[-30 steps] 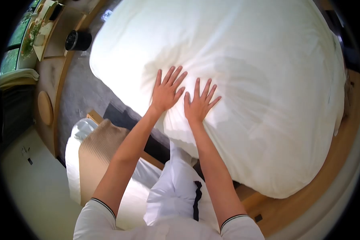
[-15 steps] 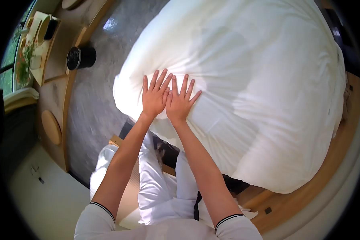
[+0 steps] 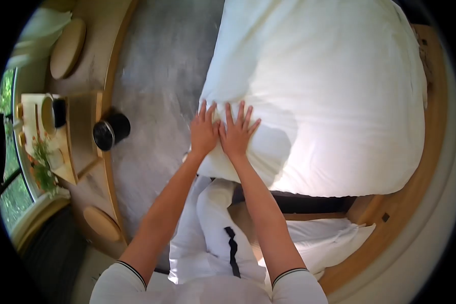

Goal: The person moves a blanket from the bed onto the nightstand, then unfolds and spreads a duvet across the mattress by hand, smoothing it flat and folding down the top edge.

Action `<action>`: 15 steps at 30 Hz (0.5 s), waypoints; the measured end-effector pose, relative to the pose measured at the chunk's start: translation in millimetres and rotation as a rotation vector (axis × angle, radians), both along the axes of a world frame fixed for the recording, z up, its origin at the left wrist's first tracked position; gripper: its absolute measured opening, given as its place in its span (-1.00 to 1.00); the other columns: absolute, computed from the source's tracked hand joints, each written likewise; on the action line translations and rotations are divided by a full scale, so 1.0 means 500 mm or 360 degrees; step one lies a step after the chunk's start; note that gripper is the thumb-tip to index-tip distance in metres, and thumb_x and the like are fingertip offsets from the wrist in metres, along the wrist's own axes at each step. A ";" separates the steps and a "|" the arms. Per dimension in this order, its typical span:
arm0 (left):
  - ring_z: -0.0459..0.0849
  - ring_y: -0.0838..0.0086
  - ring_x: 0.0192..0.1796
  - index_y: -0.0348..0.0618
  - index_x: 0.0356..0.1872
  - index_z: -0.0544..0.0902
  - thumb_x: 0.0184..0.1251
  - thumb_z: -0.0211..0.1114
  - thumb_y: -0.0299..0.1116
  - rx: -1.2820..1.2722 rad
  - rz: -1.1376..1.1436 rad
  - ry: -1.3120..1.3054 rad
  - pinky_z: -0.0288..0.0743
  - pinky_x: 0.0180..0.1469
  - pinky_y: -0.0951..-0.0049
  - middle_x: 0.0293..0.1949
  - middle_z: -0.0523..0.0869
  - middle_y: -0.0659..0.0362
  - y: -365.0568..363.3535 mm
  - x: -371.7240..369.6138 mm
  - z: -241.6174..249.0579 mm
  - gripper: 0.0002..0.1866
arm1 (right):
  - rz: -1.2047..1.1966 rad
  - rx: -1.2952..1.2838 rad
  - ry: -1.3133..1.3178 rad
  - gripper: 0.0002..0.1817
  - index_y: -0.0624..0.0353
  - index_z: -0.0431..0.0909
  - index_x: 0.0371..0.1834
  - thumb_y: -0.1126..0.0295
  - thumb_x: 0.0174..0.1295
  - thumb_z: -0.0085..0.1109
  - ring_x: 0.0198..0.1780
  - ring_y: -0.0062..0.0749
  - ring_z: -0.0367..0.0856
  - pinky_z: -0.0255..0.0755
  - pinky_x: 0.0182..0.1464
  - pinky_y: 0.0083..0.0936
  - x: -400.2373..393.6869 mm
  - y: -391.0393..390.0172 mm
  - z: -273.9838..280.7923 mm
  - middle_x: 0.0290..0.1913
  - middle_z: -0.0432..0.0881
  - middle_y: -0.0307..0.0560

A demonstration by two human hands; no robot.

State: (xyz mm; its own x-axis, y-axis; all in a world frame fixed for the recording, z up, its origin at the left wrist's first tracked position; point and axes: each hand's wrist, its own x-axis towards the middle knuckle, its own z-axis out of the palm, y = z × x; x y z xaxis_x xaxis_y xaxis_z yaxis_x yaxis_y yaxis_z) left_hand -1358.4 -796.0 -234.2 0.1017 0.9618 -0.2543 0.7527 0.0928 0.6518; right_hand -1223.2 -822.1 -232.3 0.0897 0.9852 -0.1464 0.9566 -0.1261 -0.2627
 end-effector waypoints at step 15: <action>0.10 0.11 0.86 0.19 0.69 0.50 0.54 0.43 -0.12 0.0661 -0.1654 0.0161 -0.09 0.85 -0.22 0.84 0.23 0.23 0.414 0.199 0.062 -0.28 | -0.0166 -0.0053 0.0258 -0.36 0.12 0.64 0.50 0.13 0.37 0.36 0.77 0.31 0.15 -0.15 0.79 0.45 -0.056 0.071 0.065 0.66 0.41 0.27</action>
State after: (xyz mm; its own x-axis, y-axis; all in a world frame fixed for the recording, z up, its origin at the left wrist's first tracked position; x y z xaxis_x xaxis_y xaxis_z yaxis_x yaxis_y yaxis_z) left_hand -1259.1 -589.2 -203.1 0.9007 0.4343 0.0135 0.3896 -0.8208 0.4177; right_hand -1251.4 -786.5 -199.8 0.1637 0.9661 -0.1998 0.8835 -0.2337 -0.4061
